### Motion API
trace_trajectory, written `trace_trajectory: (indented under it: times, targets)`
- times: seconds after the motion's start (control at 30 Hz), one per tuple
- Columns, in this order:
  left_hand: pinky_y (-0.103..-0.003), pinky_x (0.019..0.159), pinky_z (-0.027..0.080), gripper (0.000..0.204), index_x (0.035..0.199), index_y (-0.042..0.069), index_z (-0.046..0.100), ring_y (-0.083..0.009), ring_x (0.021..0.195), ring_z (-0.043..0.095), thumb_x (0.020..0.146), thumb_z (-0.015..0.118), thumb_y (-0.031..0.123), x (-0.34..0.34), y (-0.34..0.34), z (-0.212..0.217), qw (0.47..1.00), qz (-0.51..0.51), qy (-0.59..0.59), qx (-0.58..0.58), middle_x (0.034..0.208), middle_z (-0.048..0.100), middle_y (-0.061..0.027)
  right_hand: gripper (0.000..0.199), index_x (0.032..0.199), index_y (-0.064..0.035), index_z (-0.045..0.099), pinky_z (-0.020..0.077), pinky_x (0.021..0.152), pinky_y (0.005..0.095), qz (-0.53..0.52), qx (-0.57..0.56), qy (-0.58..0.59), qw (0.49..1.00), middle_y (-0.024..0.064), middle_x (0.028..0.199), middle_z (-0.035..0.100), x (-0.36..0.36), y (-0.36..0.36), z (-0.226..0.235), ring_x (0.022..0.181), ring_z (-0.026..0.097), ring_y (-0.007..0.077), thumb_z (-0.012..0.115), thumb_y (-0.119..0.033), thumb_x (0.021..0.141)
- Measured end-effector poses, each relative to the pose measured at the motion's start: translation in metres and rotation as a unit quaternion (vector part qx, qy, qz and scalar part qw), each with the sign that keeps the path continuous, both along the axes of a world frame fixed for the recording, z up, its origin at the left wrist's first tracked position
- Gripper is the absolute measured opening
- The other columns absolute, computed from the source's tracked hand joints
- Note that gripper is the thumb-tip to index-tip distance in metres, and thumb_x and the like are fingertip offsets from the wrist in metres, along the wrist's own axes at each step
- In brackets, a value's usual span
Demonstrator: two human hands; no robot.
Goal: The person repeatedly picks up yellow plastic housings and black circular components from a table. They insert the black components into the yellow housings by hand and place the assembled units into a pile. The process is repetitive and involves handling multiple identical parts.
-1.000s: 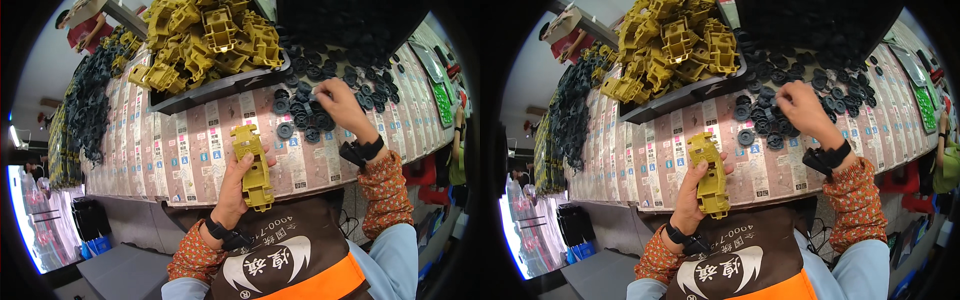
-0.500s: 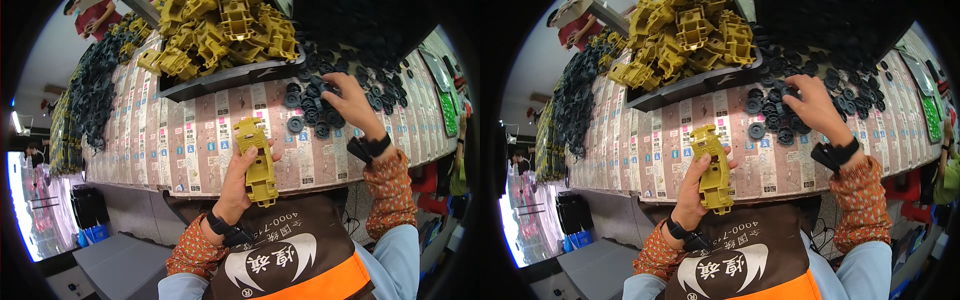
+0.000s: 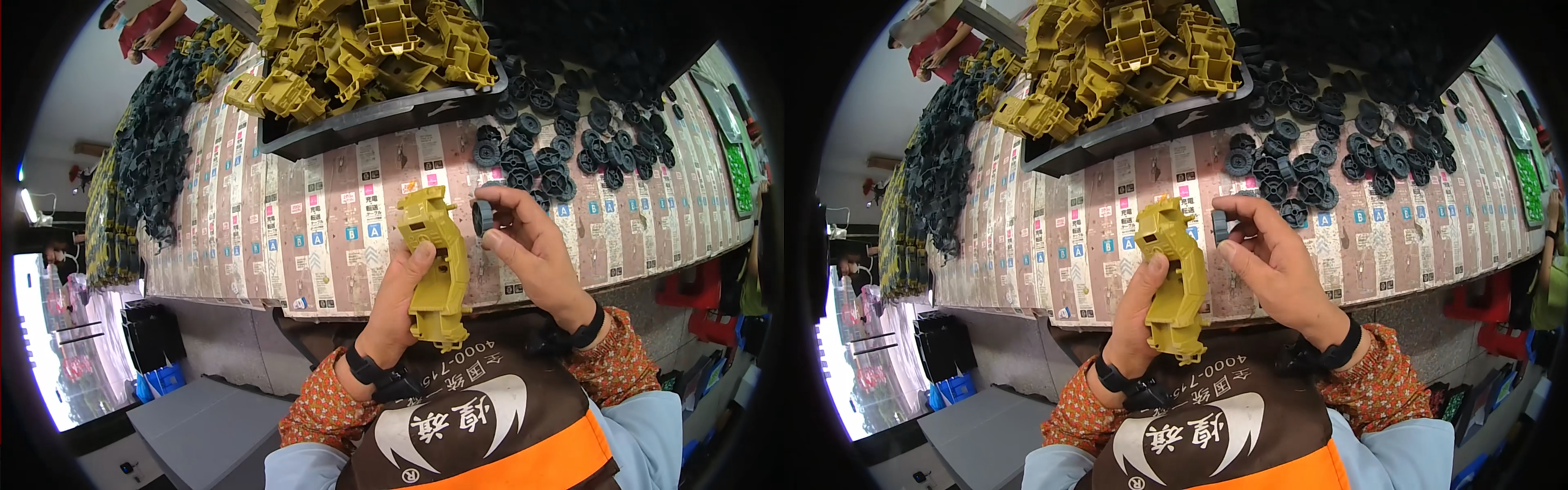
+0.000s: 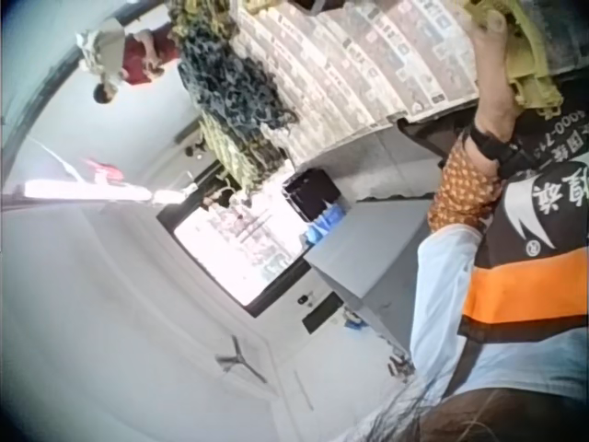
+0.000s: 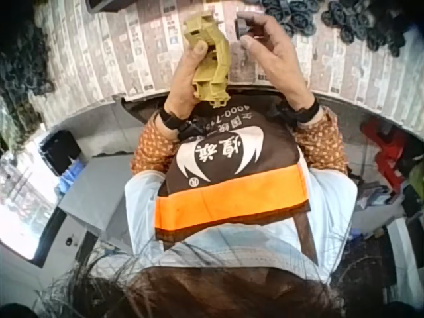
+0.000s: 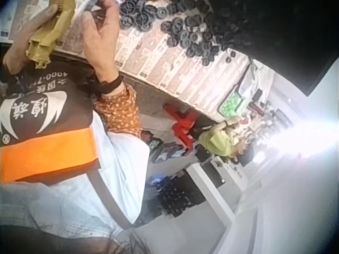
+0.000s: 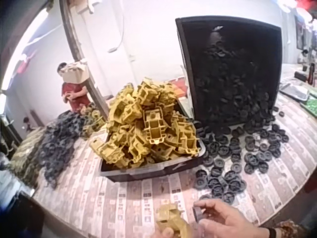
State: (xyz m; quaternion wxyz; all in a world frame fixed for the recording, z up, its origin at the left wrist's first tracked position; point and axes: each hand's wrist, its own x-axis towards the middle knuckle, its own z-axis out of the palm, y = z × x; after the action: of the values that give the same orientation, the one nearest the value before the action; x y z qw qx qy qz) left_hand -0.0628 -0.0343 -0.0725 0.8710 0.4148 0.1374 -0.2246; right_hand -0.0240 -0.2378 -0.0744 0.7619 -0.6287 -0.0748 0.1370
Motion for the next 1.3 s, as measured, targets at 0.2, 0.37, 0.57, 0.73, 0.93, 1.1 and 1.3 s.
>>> trace_trajectory:
  times: [0.2,0.37,0.57,0.73,0.93,1.1,1.3]
  targets:
    - [-0.032,0.082,0.061,0.05,0.145,0.009,0.044,-0.0154,0.099,0.068,0.105,0.064,0.032,-0.007,-0.004,0.001,1.0,0.01,-0.018,0.02,0.121,0.064,-0.006,0.046,0.143,-0.0019,0.052,0.0447,0.096,0.0248,0.004,0.027,0.001,1.0,0.0006,0.12,0.054,0.003,0.008,-0.003,0.104,0.05,0.0075,0.062,-0.005,0.099]
    - [-0.029,0.086,0.057,0.047,0.144,0.009,0.04,-0.0116,0.107,0.063,0.106,0.063,0.026,-0.008,-0.001,0.0,0.998,-0.012,-0.048,0.047,0.125,0.059,-0.0051,0.047,0.143,-0.0016,0.052,0.0458,0.099,0.0257,-0.014,0.052,0.033,0.998,0.0021,0.126,0.057,-0.002,0.011,-0.006,0.108,0.052,0.0079,0.063,-0.003,0.098]
    - [-0.03,0.093,0.052,0.051,0.146,0.006,0.035,-0.0112,0.11,0.058,0.107,0.061,0.027,-0.008,0.0,-0.013,0.985,-0.063,-0.101,0.124,0.127,0.056,-0.0057,0.045,0.144,0.0014,0.051,0.0479,0.103,0.0293,-0.024,0.015,0.055,0.998,0.009,0.133,0.06,-0.009,0.009,-0.009,0.116,0.058,0.0121,0.062,-0.001,0.1]
    - [-0.031,0.096,0.051,0.054,0.147,0.003,0.032,-0.0128,0.114,0.056,0.108,0.06,0.028,-0.011,-0.001,-0.014,0.976,-0.084,-0.126,0.157,0.128,0.056,-0.0079,0.06,0.157,0.0026,0.038,0.0398,0.117,0.0357,0.001,-0.016,-0.002,1.0,0.017,0.151,0.052,-0.031,0.011,-0.008,0.139,0.052,0.0227,0.053,0.003,0.099]
    - [-0.032,0.1,0.05,0.058,0.149,0.001,0.027,-0.0149,0.12,0.055,0.108,0.059,0.028,-0.016,-0.004,-0.021,0.969,-0.104,-0.124,0.187,0.133,0.054,-0.01,0.083,0.162,-0.0017,0.033,0.0361,0.116,0.0325,0.049,-0.112,-0.048,0.991,0.023,0.151,0.054,-0.036,0.006,-0.007,0.141,0.05,0.0249,0.047,0.012,0.081]
    - [-0.032,0.1,0.05,0.06,0.149,0.0,0.025,-0.0154,0.12,0.055,0.108,0.058,0.028,-0.019,-0.007,-0.029,0.967,-0.116,-0.126,0.188,0.133,0.054,-0.0109,0.088,0.161,-0.0035,0.035,0.0349,0.116,0.0313,0.052,-0.11,-0.037,0.992,0.0235,0.146,0.059,-0.037,-0.002,-0.009,0.138,0.054,0.0252,0.045,0.01,0.075]
    - [-0.033,0.1,0.05,0.06,0.148,0.0,0.025,-0.0154,0.12,0.056,0.108,0.059,0.027,-0.018,-0.014,-0.027,0.966,-0.14,-0.119,0.18,0.132,0.055,-0.0105,0.086,0.16,-0.0026,0.038,0.0359,0.116,0.0321,0.037,-0.091,-0.017,0.995,0.021,0.142,0.062,-0.04,-0.009,-0.009,0.135,0.056,0.0234,0.046,0.009,0.075]
